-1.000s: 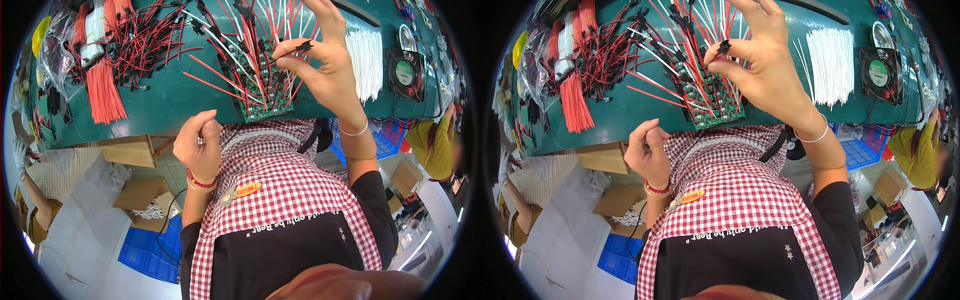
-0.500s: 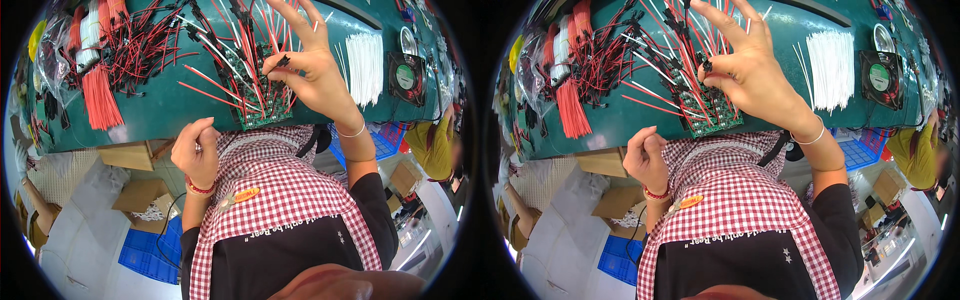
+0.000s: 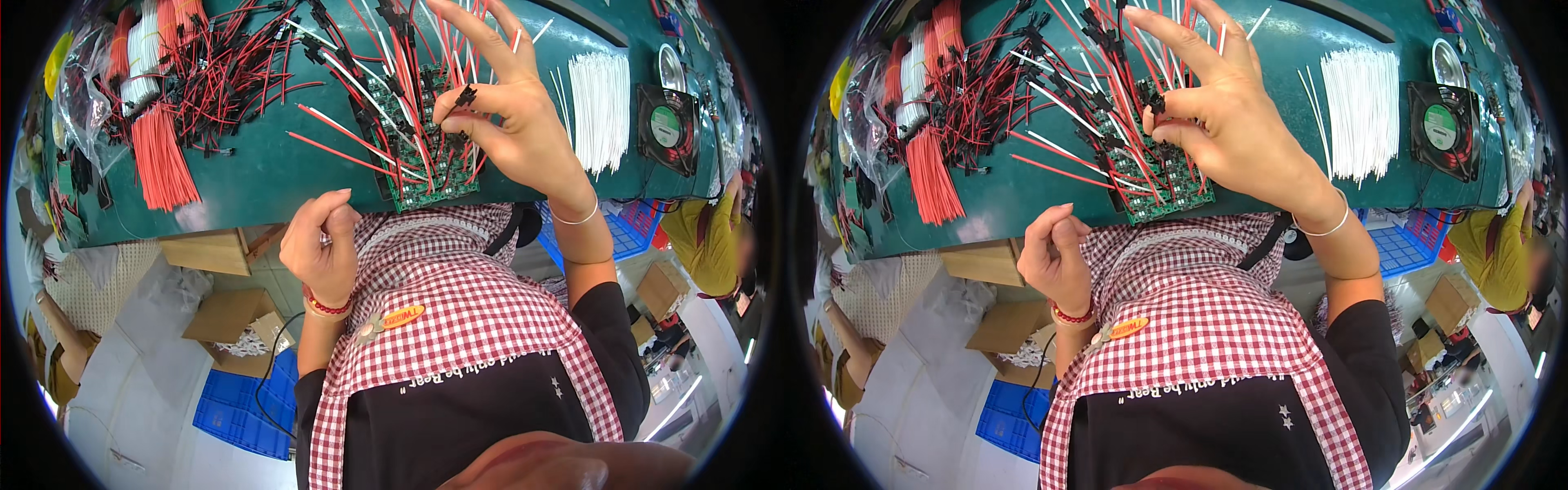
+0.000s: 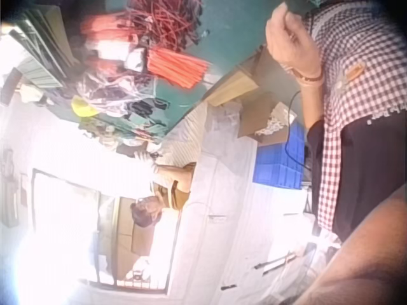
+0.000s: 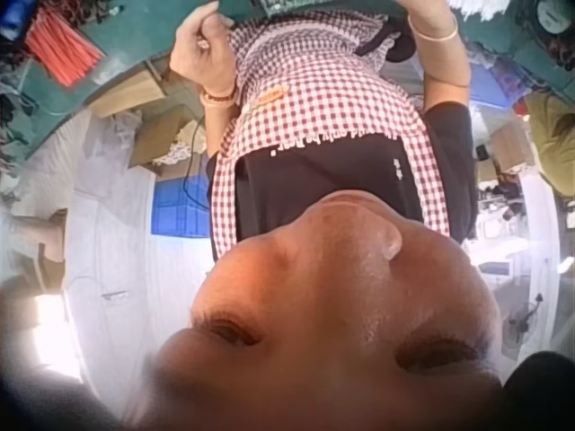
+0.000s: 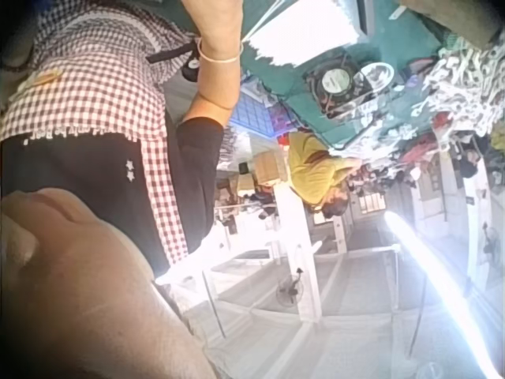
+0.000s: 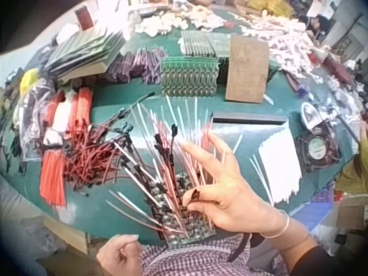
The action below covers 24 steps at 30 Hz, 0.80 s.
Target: Insert red and white wires into a circuit board to assemble a lighting component.
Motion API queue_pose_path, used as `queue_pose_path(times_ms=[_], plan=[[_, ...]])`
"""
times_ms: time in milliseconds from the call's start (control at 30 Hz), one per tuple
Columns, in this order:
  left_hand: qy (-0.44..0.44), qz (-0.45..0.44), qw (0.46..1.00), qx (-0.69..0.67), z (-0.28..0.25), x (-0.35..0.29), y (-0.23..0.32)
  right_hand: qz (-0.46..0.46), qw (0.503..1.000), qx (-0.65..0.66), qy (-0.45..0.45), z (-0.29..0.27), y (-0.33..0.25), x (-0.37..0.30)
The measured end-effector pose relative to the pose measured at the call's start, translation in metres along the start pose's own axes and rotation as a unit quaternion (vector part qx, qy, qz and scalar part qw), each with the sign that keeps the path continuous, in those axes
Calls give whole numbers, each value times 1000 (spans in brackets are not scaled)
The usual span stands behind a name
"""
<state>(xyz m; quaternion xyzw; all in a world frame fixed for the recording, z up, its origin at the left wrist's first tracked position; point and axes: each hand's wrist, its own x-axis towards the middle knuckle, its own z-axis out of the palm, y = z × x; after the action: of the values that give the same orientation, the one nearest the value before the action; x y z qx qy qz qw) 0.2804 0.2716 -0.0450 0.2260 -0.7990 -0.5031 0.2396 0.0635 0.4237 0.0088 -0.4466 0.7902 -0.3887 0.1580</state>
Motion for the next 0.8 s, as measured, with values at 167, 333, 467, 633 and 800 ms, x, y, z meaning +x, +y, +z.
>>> queue_pose_path(times_ms=[167, 333, 467, 633, 800], plan=[[-6, 3, 1000, 5, -1, 1, 0, 3, 1000, 7, -1, 1, 1, 2], [-1, 4, 1000, 1, 0, 1, 0, -18, 1000, 9, 4, 2, 3, 3], [-1, 7, 1000, 3, 0, 1, 0, -18, 1000, 8, 5, 3, 6, 2], [8, 8, 1000, 6, 0, -2, -3, -29, 1000, -2, -3, 4, 6, 3], [6, 4, 1000, 15, -2, -2, -1, -25, 1000, -2, -1, 5, 5, 2]])
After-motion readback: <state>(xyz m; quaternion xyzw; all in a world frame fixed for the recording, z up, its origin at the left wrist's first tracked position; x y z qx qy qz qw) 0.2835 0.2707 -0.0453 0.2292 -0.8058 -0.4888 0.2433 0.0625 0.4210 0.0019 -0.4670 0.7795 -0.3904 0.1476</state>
